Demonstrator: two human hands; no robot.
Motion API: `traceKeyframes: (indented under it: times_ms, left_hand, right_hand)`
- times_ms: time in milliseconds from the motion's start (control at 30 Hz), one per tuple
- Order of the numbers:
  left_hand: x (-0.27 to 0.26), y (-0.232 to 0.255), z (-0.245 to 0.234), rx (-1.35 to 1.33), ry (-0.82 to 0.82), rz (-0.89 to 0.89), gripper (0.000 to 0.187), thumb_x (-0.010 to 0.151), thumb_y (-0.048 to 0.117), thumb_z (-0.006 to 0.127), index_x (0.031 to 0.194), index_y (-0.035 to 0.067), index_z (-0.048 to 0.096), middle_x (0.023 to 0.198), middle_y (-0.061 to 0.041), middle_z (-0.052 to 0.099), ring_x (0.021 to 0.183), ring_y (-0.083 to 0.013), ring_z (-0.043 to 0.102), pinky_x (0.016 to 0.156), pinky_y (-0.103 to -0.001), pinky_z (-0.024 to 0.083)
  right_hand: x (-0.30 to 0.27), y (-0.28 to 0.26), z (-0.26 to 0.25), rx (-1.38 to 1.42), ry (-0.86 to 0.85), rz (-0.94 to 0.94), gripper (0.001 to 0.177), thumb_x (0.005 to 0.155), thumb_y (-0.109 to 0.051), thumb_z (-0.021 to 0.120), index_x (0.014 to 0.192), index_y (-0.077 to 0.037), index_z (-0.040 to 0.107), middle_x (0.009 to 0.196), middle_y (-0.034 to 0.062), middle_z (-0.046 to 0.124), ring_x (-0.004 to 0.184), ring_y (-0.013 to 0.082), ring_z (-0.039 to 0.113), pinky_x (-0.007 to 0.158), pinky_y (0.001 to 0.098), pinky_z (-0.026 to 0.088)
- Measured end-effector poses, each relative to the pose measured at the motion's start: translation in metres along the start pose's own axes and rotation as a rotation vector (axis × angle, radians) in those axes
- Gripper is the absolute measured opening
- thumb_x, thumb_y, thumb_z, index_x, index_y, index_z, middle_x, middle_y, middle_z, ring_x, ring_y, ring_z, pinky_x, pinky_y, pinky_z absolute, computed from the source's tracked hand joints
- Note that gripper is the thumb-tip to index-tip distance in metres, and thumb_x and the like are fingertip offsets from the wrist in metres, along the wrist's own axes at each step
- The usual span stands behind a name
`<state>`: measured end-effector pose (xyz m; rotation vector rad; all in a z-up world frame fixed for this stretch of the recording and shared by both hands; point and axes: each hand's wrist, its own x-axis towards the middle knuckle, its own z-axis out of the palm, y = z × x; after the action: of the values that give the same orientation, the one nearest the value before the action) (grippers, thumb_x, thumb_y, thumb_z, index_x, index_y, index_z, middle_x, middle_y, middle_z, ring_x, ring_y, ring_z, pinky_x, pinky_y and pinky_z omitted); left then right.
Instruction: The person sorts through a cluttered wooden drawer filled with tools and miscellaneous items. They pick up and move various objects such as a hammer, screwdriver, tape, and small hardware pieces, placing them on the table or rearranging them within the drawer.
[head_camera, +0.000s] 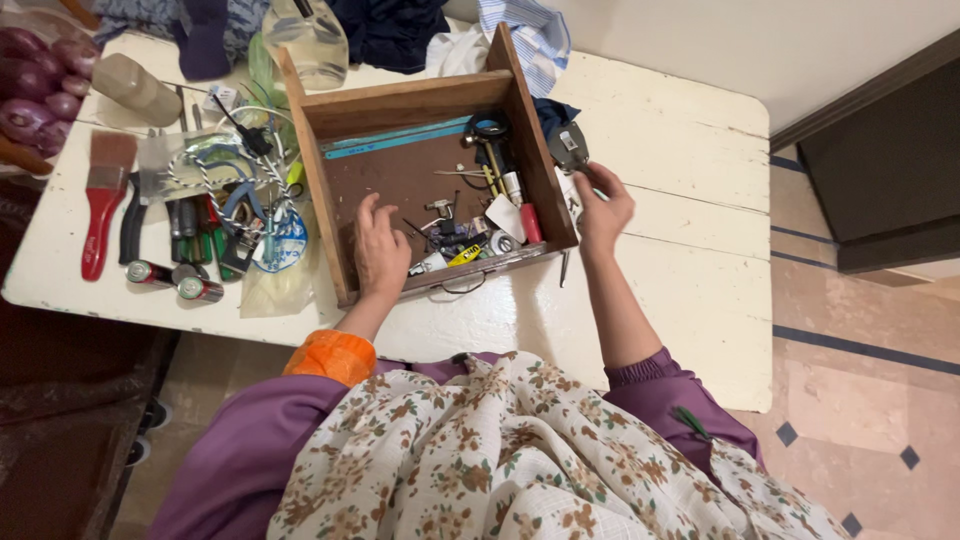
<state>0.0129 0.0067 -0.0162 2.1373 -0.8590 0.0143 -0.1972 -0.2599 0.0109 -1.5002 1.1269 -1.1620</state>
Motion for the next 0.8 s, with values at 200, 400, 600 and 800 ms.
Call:
traceKeyframes:
  times_ms: [200, 400, 600, 800]
  left_hand:
    - [-0.002, -0.004, 0.003, -0.007, -0.011, -0.022, 0.026, 0.083, -0.006, 0.059, 0.107, 0.002, 0.068, 0.143, -0.015, 0.049, 0.13, -0.036, 0.055, 0.102, -0.045, 0.049]
    - [-0.001, -0.005, 0.006, -0.005, -0.006, -0.029, 0.025, 0.082, -0.006, 0.059, 0.103, 0.002, 0.068, 0.141, -0.014, 0.05, 0.126, -0.0344, 0.057, 0.1, -0.045, 0.05]
    - [0.0, -0.007, 0.006, -0.033, -0.006, -0.035, 0.026, 0.083, -0.007, 0.057, 0.104, 0.002, 0.069, 0.141, -0.014, 0.049, 0.124, -0.0337, 0.059, 0.098, -0.044, 0.052]
    - [0.0, -0.004, 0.005, -0.029, 0.008, -0.042, 0.024, 0.084, -0.006, 0.059, 0.103, 0.002, 0.069, 0.142, -0.013, 0.051, 0.122, -0.0326, 0.06, 0.096, -0.045, 0.052]
  right_hand:
    - [-0.015, 0.08, -0.054, -0.332, 0.15, 0.26, 0.03, 0.074, -0.015, 0.087, 0.101, -0.003, 0.082, 0.091, 0.0103, 0.08, 0.078, 0.0144, 0.073, 0.076, 0.0269, 0.056]
    - [-0.038, 0.105, -0.066, -0.566, 0.114, 0.533, 0.031, 0.071, -0.02, 0.086, 0.099, -0.006, 0.082, 0.086, 0.012, 0.079, 0.078, 0.0215, 0.074, 0.078, 0.0323, 0.057]
    - [-0.024, 0.091, -0.059, -0.692, 0.23, 0.521, 0.026, 0.079, -0.025, 0.082, 0.101, -0.01, 0.081, 0.098, 0.0124, 0.077, 0.09, 0.0273, 0.071, 0.081, 0.0384, 0.054]
    - [0.004, 0.043, -0.019, -0.292, 0.212, -0.121, 0.02, 0.087, -0.005, 0.067, 0.105, 0.0, 0.076, 0.102, 0.0129, 0.077, 0.089, 0.0211, 0.071, 0.082, 0.0329, 0.056]
